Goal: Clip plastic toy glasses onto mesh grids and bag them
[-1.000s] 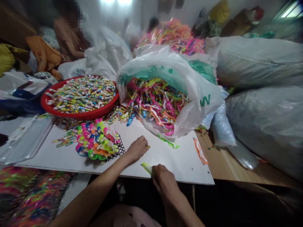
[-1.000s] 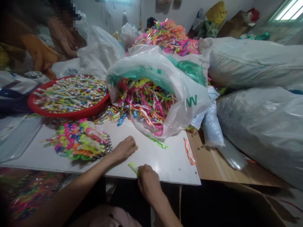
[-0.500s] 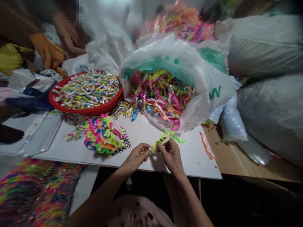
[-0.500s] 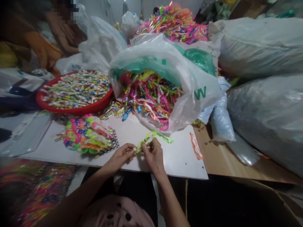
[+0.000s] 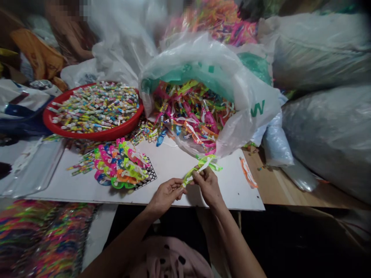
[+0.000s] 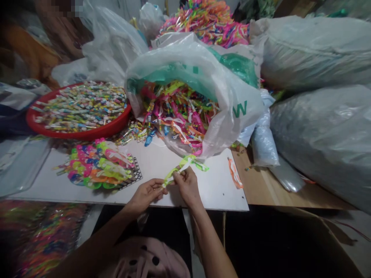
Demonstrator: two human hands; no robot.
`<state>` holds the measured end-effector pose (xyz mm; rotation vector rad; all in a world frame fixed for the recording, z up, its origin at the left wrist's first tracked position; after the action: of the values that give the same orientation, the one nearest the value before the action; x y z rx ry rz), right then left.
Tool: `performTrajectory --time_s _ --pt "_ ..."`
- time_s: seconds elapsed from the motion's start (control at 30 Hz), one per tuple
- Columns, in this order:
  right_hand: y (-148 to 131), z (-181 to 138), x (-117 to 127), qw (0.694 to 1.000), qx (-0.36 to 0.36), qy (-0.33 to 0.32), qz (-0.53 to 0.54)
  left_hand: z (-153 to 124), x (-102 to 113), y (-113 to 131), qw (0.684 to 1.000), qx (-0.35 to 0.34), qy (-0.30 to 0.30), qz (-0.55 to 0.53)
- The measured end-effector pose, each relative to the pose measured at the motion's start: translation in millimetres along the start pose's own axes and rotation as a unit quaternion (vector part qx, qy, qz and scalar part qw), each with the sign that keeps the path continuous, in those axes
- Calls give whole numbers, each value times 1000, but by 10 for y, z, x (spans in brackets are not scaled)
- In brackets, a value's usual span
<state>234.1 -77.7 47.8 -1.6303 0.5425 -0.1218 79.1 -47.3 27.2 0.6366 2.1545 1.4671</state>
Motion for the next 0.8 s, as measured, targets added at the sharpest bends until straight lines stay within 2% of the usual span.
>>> performTrajectory --time_s 0.17,0.27,0.33,0.4,0.47,0.57,0.63,0.67,0.73,0.77,0.8 --pt "37 -6 -5 998 -21 -35 41 -54 -8 -35 998 -26 18 61" --pt "69 2 -24 997 -28 -39 62 -53 3 70 986 -65 62 140" --pt "57 2 -37 999 -17 -44 18 -45 18 157 968 -103 110 200" --pt "42 -8 -64 994 -4 -88 -68 -60 22 217 929 -170 148 293" --pt "53 -18 -109 979 2 -147 -144 -116 2 242 867 -227 153 417" --pt "125 10 -214 966 9 -186 -180 -277 -24 353 767 -225 141 584" --pt "196 80 -311 962 47 -176 -202 -417 37 609 708 -234 164 646" --pt "240 128 -366 955 79 -173 -228 -480 106 797 681 -262 177 661" --pt "346 236 -484 922 156 -180 -304 -552 335 1222 639 -305 258 658" --pt "408 288 -542 900 188 -192 -344 -549 482 1413 627 -294 310 651" --pt "470 336 -596 879 212 -206 -375 -518 631 1564 622 -275 334 653"
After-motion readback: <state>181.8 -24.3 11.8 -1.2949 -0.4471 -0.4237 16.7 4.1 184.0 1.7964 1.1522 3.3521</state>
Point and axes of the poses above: each hand's wrist, its own z-axis towards the middle knuckle, its own x-axis out of the back of the hand, y = z × x, the point moved 1 cm from there along z, towards the middle knuckle, and after that the axes turned 8 degrees about z, right-handed, at the moved point
